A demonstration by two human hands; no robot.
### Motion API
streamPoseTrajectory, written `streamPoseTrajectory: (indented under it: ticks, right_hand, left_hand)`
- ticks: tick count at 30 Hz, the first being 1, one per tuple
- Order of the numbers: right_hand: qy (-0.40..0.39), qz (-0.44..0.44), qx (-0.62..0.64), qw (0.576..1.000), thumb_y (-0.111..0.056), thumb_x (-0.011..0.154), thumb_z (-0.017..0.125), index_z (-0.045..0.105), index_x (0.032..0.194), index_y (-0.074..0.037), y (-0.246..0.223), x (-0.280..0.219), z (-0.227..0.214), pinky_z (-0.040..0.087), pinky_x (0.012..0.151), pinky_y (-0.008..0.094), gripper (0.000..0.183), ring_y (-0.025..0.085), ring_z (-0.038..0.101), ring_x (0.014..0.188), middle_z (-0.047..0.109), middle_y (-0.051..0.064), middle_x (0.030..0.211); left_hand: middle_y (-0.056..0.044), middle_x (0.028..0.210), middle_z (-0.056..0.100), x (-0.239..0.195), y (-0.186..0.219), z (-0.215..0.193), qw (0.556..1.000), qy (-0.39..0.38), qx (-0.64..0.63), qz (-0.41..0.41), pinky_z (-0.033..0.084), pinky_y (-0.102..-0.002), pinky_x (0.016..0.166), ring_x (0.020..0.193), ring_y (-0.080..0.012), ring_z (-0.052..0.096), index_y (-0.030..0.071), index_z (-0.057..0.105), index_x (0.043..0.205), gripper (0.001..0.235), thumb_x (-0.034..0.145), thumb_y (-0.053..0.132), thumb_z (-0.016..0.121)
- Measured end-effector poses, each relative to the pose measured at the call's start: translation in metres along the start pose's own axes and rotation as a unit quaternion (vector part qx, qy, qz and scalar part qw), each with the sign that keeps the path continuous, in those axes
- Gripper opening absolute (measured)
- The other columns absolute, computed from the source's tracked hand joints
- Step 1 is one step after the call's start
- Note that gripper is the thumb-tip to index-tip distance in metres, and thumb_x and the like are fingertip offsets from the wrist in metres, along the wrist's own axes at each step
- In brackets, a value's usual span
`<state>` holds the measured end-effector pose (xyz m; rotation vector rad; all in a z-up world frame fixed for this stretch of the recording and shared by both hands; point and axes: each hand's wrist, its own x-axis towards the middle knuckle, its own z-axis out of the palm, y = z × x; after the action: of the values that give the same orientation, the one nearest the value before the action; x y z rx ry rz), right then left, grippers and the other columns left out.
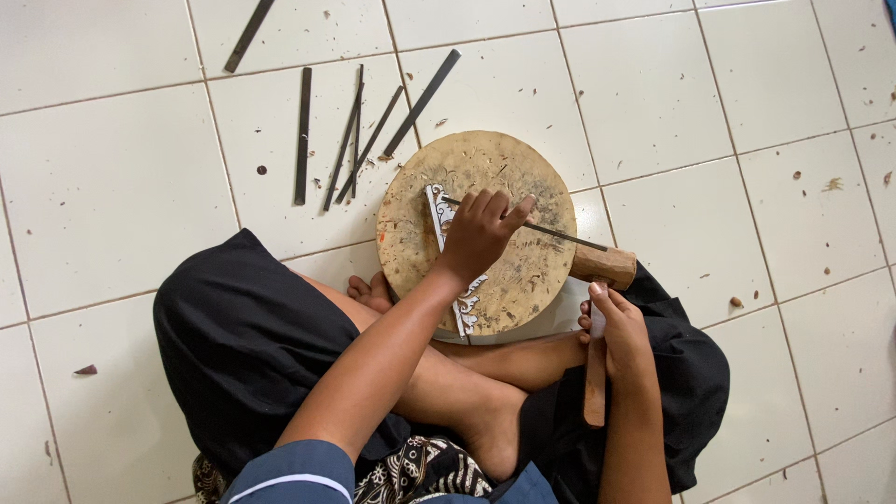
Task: The person sits on the floor and uses a wooden mallet to strike a metal chisel, carving a decorative pattern into a piece of wood placed on a round wooden block. They repeatedly adjust the chisel and strike it to shape the design.
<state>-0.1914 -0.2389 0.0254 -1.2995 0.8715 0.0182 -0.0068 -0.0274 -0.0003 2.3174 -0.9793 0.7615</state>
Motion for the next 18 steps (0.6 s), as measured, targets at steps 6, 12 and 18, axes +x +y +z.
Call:
streamPoseTrajectory:
  ticks: [6, 12, 18]
  right_hand:
    - [0.005, 0.004, -0.003, 1.0, -0.027, 0.102, 0.07, 0.057, 0.125, 0.003, -0.009, -0.007, 0.002, 0.039, 0.043, 0.03, 0.04, 0.019, 0.052, 0.06, 0.053, 0.013, 0.081]
    - [0.014, 0.02, -0.004, 1.0, -0.027, 0.103, 0.069, 0.056, 0.125, 0.0, -0.01, -0.008, 0.003, 0.041, 0.044, 0.026, 0.037, 0.016, 0.054, 0.062, 0.053, 0.01, 0.083]
    - [0.016, 0.019, 0.0, 1.0, -0.026, 0.104, 0.07, 0.057, 0.121, 0.001, -0.014, -0.01, 0.004, 0.039, 0.045, 0.028, 0.035, 0.017, 0.051, 0.062, 0.052, 0.012, 0.082]
  left_hand:
    - [0.0, 0.077, 0.039, 0.005, -0.001, 0.01, 0.998, 0.037, -0.035, -0.046, 0.041, -0.036, 0.063, 0.069, -0.0215, 0.049, 0.016, 0.055, 0.088, 0.04, 0.103, 0.052, 0.046]
    - [-0.004, 0.074, 0.041, 0.009, -0.001, -0.004, 0.992, 0.045, -0.078, -0.086, 0.041, -0.041, 0.061, 0.068, -0.0275, 0.052, 0.012, 0.054, 0.08, 0.054, 0.097, 0.063, 0.047]
    - [-0.003, 0.076, 0.038, 0.013, -0.001, 0.001, 0.989, 0.066, -0.109, -0.079, 0.042, -0.038, 0.064, 0.07, -0.0259, 0.051, 0.014, 0.048, 0.081, 0.047, 0.102, 0.055, 0.046]
